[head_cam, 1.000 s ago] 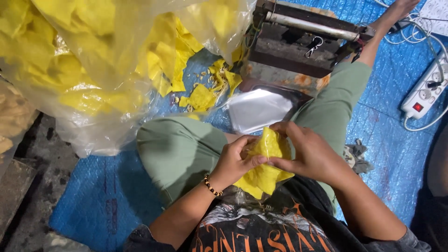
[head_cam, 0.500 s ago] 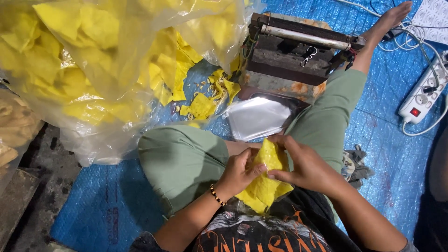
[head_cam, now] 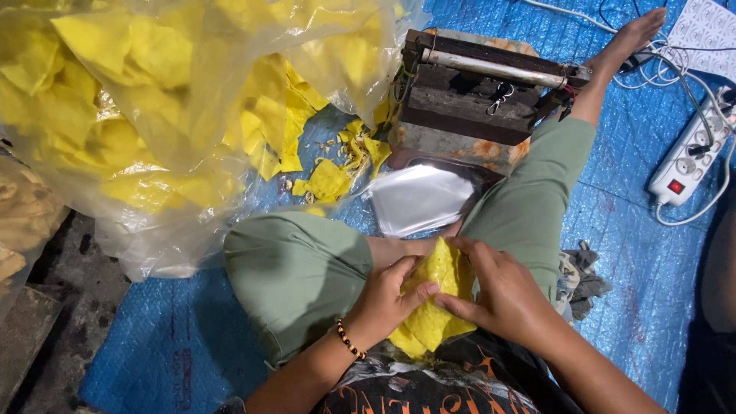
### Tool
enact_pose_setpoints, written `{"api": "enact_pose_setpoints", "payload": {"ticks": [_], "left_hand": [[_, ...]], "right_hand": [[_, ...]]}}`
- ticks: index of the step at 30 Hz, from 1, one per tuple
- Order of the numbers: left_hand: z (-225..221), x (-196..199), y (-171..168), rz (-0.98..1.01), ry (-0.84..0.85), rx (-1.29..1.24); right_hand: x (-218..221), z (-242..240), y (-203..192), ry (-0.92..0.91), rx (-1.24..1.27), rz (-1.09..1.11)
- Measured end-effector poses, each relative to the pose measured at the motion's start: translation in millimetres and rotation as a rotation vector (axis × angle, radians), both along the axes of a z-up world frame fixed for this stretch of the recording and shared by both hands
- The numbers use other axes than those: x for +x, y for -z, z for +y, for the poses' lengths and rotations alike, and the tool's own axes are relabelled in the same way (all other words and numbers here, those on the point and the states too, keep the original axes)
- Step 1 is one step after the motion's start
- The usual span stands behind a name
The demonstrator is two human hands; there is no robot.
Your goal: Packaging yellow foam pieces into plastic bags and sealing them with a manual heat sealer
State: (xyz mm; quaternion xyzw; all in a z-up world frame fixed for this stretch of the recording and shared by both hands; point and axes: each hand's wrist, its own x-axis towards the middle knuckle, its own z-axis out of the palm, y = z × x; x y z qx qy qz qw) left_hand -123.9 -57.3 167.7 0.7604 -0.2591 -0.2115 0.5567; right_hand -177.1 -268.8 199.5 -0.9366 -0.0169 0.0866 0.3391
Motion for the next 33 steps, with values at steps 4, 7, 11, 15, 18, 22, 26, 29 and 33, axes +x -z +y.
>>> {"api": "enact_pose_setpoints", "payload": {"ticks": [4,7,11,15,18,22,26,29,33], "left_hand": [[0,-1,-8,-0.037,-0.001,0.048],[1,-3,-3,-0.115,-0.012,0.082],[2,-4,-1,-0.202,-0.014,0.066],[0,-3,-2,-0.196,-0.032,0.067],[-11,10,19,-0.314,-0.036,0.055],[-31,40,25,-0.328,-0.038,0.024],[-37,56,24,-0.064,-0.034,-0.059],[-37,64,22,0.154,-0.054,-0.126],[-33,68,29,0.229,-0.089,-0.128]], "right_hand": [[-2,2,-4,-0.003,-0.001,-0.026],[-4,4,-4,-0.022,-0.026,-0.06],[-6,6,-3,-0.022,-0.054,-0.075],[-7,7,-2,-0.004,-0.072,-0.083],[5,-2,3,0.004,-0.081,-0.191],[32,-11,-17,0.006,-0.074,-0.22],[45,-22,-14,0.024,0.019,-0.232],[46,-38,7,-0.001,0.318,-0.234],[43,-43,29,-0.12,0.541,-0.317]]}}
